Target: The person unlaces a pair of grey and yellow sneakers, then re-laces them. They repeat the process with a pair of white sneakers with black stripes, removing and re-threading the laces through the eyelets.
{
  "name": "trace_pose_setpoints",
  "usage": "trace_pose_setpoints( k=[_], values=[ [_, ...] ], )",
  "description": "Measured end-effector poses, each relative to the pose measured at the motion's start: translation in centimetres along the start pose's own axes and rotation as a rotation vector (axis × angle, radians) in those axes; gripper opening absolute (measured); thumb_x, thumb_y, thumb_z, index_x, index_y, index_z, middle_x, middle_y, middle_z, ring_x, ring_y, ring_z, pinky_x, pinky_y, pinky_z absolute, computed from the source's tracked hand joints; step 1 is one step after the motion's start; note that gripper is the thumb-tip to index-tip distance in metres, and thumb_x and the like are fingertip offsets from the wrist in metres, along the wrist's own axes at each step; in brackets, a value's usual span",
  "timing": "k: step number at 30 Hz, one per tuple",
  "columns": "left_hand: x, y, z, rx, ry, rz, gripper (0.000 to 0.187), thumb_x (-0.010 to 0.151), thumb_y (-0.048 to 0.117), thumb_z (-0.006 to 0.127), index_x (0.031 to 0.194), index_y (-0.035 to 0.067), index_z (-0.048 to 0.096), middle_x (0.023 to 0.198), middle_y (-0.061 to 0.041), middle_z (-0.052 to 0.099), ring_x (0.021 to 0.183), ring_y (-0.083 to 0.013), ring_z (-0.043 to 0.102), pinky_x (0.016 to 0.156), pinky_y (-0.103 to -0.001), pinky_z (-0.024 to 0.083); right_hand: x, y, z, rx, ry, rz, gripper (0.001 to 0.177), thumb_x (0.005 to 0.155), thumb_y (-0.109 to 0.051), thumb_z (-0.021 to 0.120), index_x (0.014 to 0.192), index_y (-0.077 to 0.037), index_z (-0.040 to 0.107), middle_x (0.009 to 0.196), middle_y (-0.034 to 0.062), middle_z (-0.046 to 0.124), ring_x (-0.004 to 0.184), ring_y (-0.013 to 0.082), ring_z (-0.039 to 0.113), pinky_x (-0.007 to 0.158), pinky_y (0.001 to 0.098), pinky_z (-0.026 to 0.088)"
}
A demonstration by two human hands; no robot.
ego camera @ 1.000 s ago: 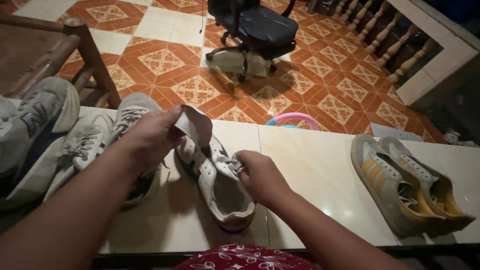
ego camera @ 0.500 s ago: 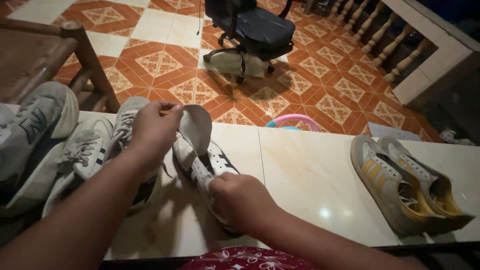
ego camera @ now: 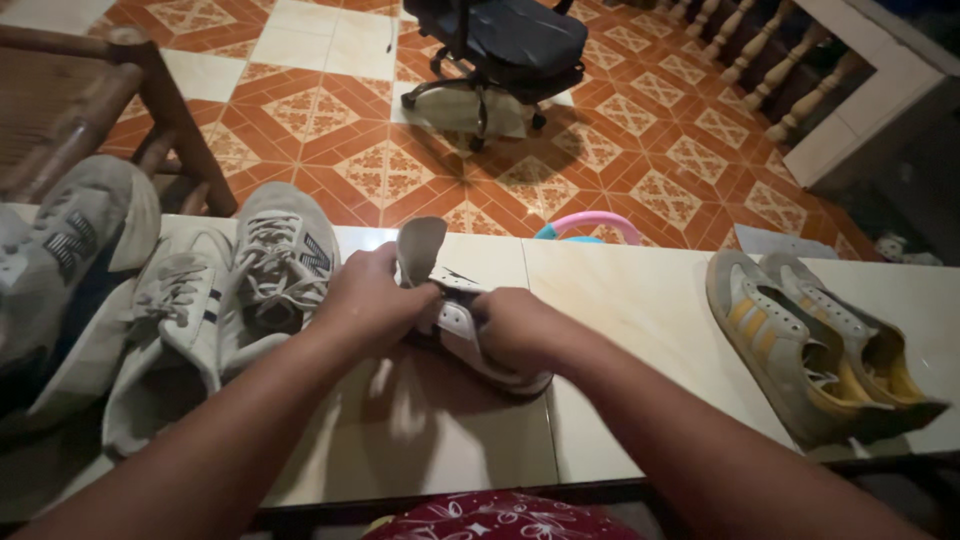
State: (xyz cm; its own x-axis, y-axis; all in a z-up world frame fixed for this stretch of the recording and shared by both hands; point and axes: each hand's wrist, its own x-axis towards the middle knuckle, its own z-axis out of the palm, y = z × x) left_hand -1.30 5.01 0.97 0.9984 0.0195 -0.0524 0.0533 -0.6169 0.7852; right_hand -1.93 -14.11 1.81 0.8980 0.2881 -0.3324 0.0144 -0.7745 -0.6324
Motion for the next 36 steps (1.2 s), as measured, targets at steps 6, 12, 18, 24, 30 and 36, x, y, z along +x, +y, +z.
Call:
trace_pose_setpoints(
  k=[6,12,18,24,30,36],
  values=[
    [0.2,-1.7,1.8,0.149,0.063,-0.026,0.064,0.071,0.054,0.078,0.116,0.009,0.069,0.118,-0.025,0.062,0.116,-0.0434,0.053,0.104,-0.051,0.043,-2.5,0.0,-0.8,-0.144,0.313,-0.182,0.026,0.076,-0.021,0.076,0.099,-0.009,0.079,0.084,0.0124,0.078,0.073,0.0186,0.076,0.071,0.0345,0.058],
    [0.7,-1.1,4.1,0.135,0.07,0.041,0.071,0.071,0.058,0.082,0.119,0.008,0.064,0.139,-0.031,0.04,0.133,-0.0473,0.028,0.113,-0.054,0.026,-1.6,1.4,-0.3,-0.384,0.112,-0.1,0.015,0.086,-0.016,0.068,0.095,-0.008,0.077,0.085,0.0169,0.074,0.077,0.0324,0.072,0.073,0.0434,0.057],
    [1.5,-0.5,4.6,0.111,0.023,-0.018,0.08,0.064,0.053,0.084,0.126,0.01,0.061,0.139,-0.027,0.045,0.136,-0.0446,0.029,0.116,-0.051,0.027,-2.2,3.0,-0.3,-0.416,0.649,-0.48,0.032,0.064,-0.018,0.08,0.095,-0.01,0.079,0.092,0.0171,0.074,0.086,0.0388,0.07,0.075,0.0436,0.056],
    [2.0,2.2,6.3,0.138,0.019,0.058,0.087,0.059,0.037,0.085,0.136,0.012,0.056,0.131,-0.024,0.054,0.132,-0.0405,0.043,0.113,-0.049,0.032,-1.6,6.7,-2.5,-0.048,0.453,0.006,0.023,0.078,-0.021,0.075,0.098,-0.011,0.075,0.085,0.012,0.077,0.077,0.0281,0.077,0.074,0.0385,0.06],
    [0.1,7.6,12.3,-0.086,-0.004,0.419,0.068,0.064,0.004,0.073,0.131,0.009,0.062,0.126,-0.019,0.063,0.122,-0.0373,0.057,0.105,-0.042,0.044,-3.9,14.9,-6.3,-0.112,0.561,0.03,0.022,0.083,-0.024,0.071,0.092,-0.004,0.073,0.083,0.0186,0.074,0.077,0.0314,0.074,0.071,0.0408,0.056],
    [-0.8,13.4,19.6,-0.058,-0.103,0.634,0.054,0.071,0.0,0.067,0.124,0.008,0.064,0.125,-0.015,0.066,0.12,-0.0367,0.059,0.102,-0.044,0.047,-8.6,24.4,-9.8,0.032,0.82,0.189,0.021,0.084,-0.021,0.065,0.087,-0.003,0.074,0.079,0.0191,0.074,0.072,0.0315,0.074,0.068,0.0415,0.056]
  ],
)
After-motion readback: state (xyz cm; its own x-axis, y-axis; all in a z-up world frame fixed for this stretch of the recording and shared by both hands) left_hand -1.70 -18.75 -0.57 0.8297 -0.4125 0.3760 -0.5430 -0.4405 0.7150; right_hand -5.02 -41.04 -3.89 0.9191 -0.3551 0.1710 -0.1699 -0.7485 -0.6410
